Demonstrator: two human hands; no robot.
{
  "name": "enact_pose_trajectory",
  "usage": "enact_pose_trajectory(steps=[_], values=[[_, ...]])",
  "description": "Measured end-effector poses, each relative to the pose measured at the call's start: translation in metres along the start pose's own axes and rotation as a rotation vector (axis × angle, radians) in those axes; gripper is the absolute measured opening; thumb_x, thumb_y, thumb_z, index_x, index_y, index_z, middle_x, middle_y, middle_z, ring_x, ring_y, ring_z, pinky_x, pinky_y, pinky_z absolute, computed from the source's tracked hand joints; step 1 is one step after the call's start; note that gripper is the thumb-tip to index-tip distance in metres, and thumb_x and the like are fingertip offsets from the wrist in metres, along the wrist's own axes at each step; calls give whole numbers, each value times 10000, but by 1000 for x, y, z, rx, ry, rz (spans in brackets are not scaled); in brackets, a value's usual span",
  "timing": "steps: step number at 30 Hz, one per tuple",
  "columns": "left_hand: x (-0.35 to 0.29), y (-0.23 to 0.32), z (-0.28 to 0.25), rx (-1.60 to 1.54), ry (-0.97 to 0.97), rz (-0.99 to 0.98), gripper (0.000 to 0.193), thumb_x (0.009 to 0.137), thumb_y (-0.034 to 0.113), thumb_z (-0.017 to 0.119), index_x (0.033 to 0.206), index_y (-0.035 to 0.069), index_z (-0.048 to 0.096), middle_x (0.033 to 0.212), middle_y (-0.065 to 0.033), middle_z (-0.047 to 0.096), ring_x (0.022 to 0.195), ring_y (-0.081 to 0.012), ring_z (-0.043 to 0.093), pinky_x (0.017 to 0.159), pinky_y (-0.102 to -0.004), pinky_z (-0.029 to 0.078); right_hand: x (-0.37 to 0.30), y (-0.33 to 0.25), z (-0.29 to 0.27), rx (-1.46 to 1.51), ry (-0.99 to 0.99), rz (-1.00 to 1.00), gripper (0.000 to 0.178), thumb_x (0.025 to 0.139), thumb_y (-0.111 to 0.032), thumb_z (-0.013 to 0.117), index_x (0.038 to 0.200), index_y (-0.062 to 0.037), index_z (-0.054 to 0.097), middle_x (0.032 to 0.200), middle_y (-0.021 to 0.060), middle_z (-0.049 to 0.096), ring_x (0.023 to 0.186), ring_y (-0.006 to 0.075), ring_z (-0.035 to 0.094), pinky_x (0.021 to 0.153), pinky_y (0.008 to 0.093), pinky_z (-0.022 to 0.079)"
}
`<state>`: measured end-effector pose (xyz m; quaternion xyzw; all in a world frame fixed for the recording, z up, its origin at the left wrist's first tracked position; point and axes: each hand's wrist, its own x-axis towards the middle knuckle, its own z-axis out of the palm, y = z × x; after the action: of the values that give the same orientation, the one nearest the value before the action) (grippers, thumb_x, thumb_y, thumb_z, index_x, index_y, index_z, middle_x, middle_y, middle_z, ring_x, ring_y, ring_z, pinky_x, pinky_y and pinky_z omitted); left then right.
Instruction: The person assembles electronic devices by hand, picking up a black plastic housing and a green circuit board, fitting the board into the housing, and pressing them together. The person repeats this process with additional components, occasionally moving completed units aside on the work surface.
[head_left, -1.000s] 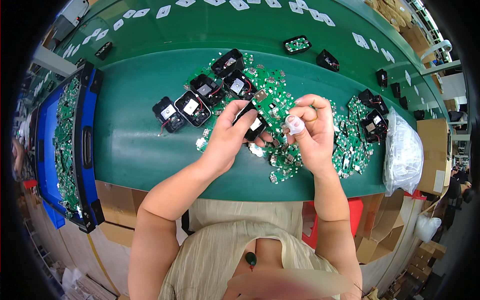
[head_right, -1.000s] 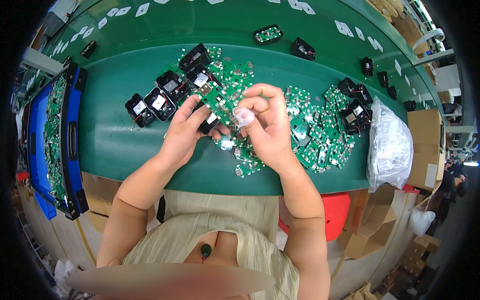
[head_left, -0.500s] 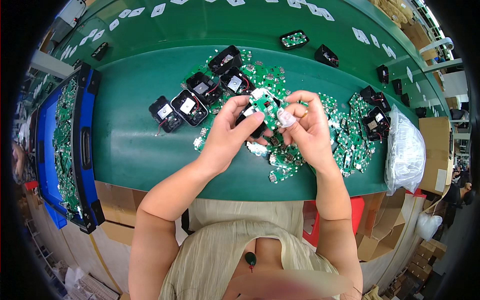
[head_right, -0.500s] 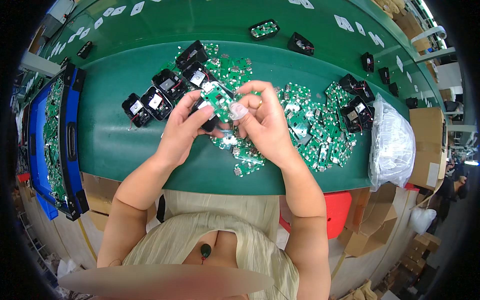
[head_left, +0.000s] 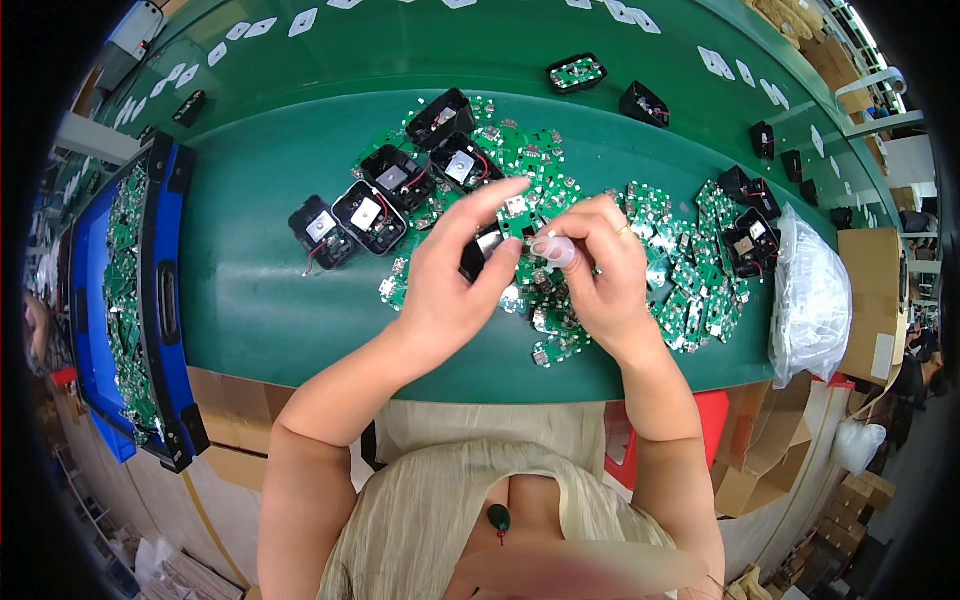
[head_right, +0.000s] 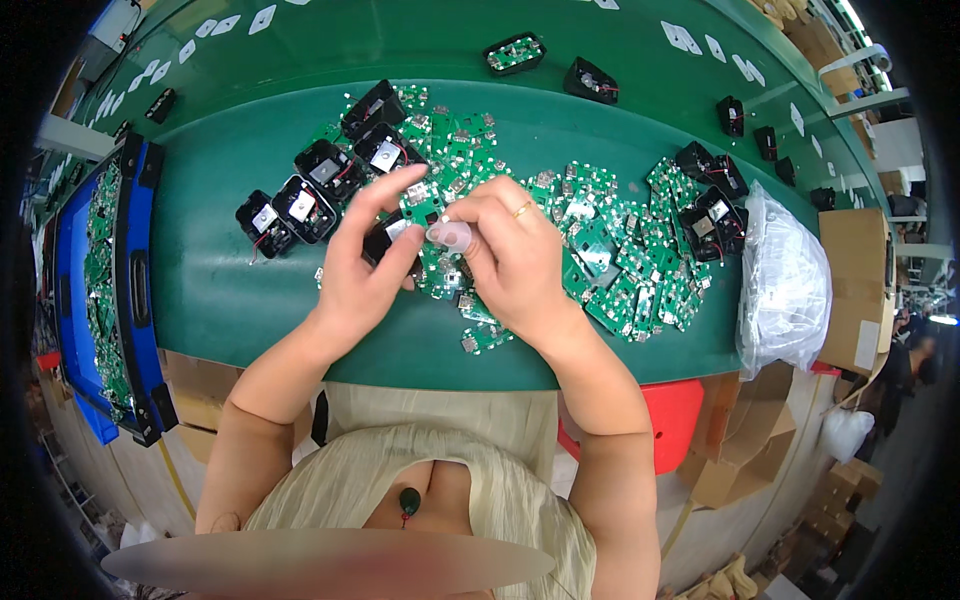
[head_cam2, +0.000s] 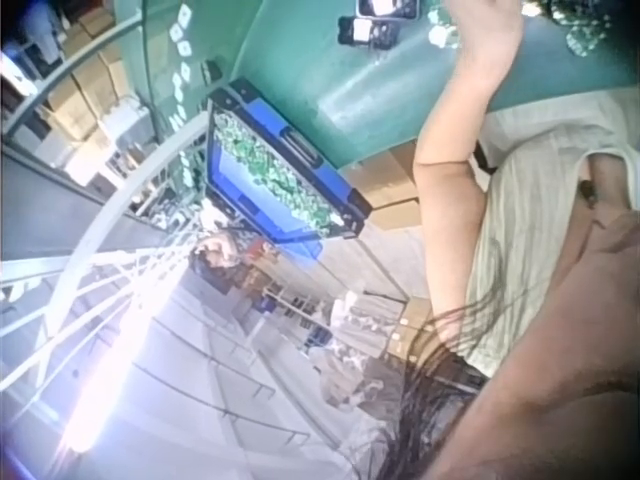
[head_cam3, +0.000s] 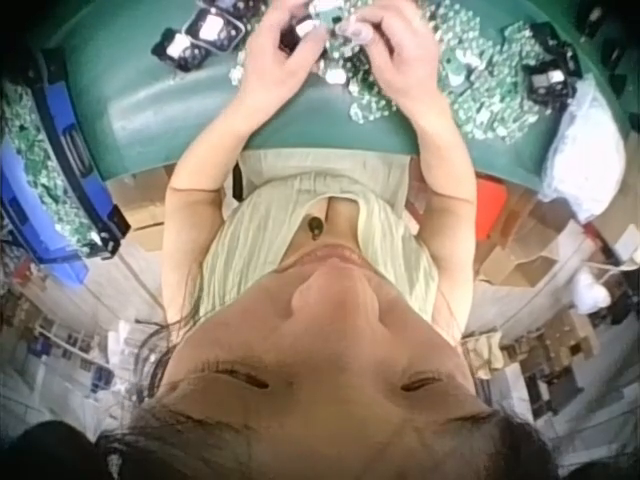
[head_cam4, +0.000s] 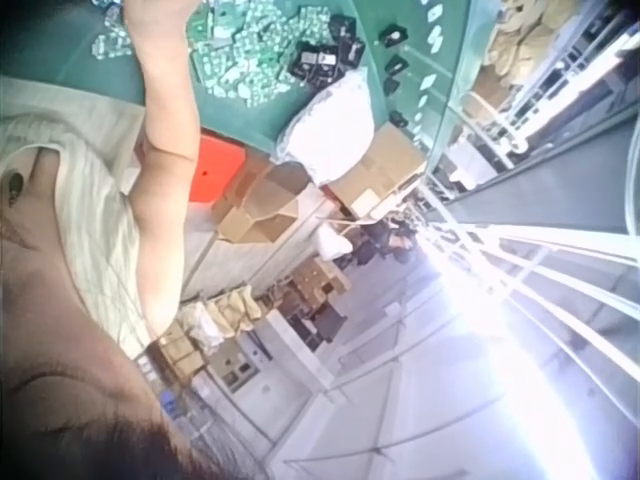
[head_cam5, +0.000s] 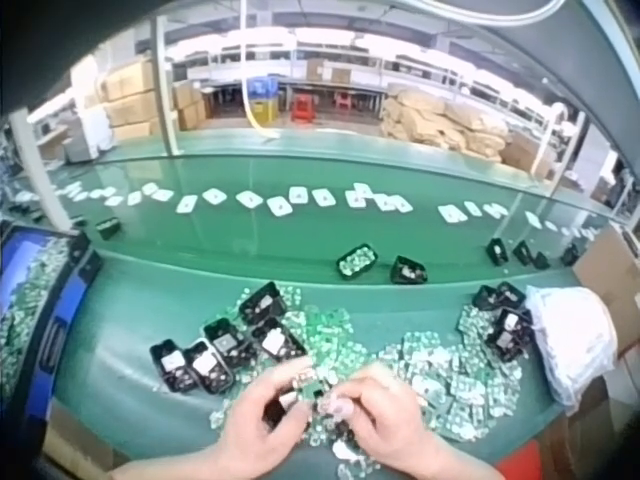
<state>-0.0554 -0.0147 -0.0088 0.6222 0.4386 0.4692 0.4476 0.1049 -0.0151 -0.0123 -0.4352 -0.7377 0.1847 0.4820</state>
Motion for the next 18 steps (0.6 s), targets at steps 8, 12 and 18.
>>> enact_pose_trajectory(steps=[8,12,18], values=[[-2,-5,-4,88,35,128,238,781,-24,555,932,118,669,997,-72,531,524,-61,466,450,-202,380,1,-2,2,-216,35,-212,205,645,-7,662,812,-37,546,755,80,521,648,233,541,505,323,435],[-1,-4,-6,23,50,-6,152,786,11,586,891,94,659,1031,-70,530,597,-44,501,446,-183,380,2,2,6,-139,58,-210,205,651,-16,648,828,-37,546,745,71,511,649,228,532,508,323,437],[0,-4,-3,195,89,220,122,735,52,679,848,88,649,1038,-66,536,627,-67,540,451,-205,415,2,-12,0,-611,-101,-276,179,666,-94,577,839,-53,560,783,38,502,695,191,515,542,296,422]])
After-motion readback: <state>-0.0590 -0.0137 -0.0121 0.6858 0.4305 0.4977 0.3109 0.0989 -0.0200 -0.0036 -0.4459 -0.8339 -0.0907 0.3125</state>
